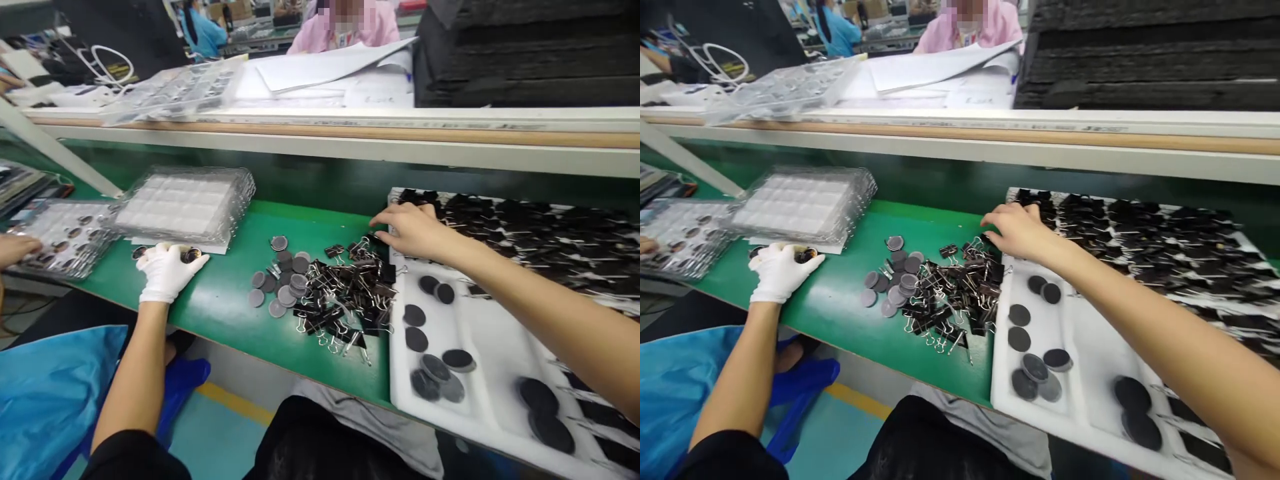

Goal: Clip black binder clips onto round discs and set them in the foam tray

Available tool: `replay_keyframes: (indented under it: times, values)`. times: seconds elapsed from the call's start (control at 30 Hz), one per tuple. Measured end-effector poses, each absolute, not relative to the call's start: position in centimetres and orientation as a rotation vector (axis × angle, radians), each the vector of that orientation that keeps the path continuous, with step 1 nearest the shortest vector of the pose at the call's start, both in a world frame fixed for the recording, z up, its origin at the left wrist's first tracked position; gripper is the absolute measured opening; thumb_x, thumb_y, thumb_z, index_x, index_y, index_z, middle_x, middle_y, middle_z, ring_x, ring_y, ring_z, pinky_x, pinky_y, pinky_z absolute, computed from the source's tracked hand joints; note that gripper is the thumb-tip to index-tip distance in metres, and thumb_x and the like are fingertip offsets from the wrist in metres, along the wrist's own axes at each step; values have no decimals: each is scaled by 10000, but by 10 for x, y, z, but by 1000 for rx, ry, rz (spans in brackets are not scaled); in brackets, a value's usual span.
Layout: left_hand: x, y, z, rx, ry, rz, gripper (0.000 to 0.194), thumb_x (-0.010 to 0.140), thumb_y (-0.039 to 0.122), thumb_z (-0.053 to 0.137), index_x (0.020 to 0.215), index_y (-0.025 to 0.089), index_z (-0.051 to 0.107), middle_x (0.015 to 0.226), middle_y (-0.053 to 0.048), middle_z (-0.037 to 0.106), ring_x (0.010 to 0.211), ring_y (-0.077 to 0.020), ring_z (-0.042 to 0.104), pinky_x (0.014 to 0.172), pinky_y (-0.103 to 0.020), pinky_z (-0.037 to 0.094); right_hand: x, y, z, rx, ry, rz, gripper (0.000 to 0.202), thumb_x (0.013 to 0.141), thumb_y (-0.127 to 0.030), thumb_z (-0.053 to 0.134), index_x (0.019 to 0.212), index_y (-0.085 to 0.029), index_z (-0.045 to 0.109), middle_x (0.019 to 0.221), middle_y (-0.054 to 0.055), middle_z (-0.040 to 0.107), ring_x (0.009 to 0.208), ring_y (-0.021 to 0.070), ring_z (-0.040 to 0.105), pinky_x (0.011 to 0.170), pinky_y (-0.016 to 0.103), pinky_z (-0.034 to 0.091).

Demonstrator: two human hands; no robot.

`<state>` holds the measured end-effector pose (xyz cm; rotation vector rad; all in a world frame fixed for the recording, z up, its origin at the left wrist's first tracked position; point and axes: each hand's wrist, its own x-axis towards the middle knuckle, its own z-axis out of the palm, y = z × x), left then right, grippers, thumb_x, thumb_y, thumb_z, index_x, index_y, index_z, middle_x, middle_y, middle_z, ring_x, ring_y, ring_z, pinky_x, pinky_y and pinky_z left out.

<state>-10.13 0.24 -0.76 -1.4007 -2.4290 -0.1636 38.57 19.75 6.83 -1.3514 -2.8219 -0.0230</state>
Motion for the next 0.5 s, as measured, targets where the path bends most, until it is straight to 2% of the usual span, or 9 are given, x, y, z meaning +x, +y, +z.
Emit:
replay_keyframes:
  times: [0.07,0.13,0.23,0.33,0.43,0.5]
  values:
    - [-97,0,-8,-1432,-2350,-217,632,807,712,548,1120,183,697,1253,-152,635,1231,-398,542,1025,-544,353,381,196,70,-1341,-2871,83,367,971,-361,481,1250,-252,693,1293,115,681,1201,346,581,897,446,368]
    - [-89,-2,-3,-1447,-2251,-289,666,759,760,579,1110,204,687,1198,-128,666,1189,-367,578,1053,-536,347,374,195,70,-1350,-2893,155,343,972,-380,512,1215,-244,713,1226,114,712,1174,336,599,898,431,356]
    - [-58,8,14,-1532,-2037,-436,729,665,842,644,1060,230,688,1092,-118,690,1093,-351,620,1030,-518,385,361,196,68,-1408,-2879,176,228,931,-355,593,985,-222,770,1053,98,755,1107,321,628,930,445,328]
    - [3,45,33,-1908,-1800,-515,631,739,779,662,1058,235,680,1115,-105,696,1082,-304,622,997,-454,413,347,202,68,-1512,-2820,229,139,874,-269,634,847,-220,761,921,60,767,994,280,668,956,455,327]
    - [64,102,43,-2159,-1770,-392,568,805,707,648,1068,205,684,1179,-142,673,1148,-362,585,977,-507,392,336,209,76,-1642,-2721,311,164,862,-255,610,896,-252,770,964,47,776,982,264,677,957,459,361]
    - [87,140,42,-2389,-1800,-207,462,825,602,675,989,171,713,1096,-170,678,1099,-391,600,942,-532,397,332,214,83,-1723,-2659,350,185,855,-253,597,915,-249,771,995,61,778,994,268,677,954,467,382]
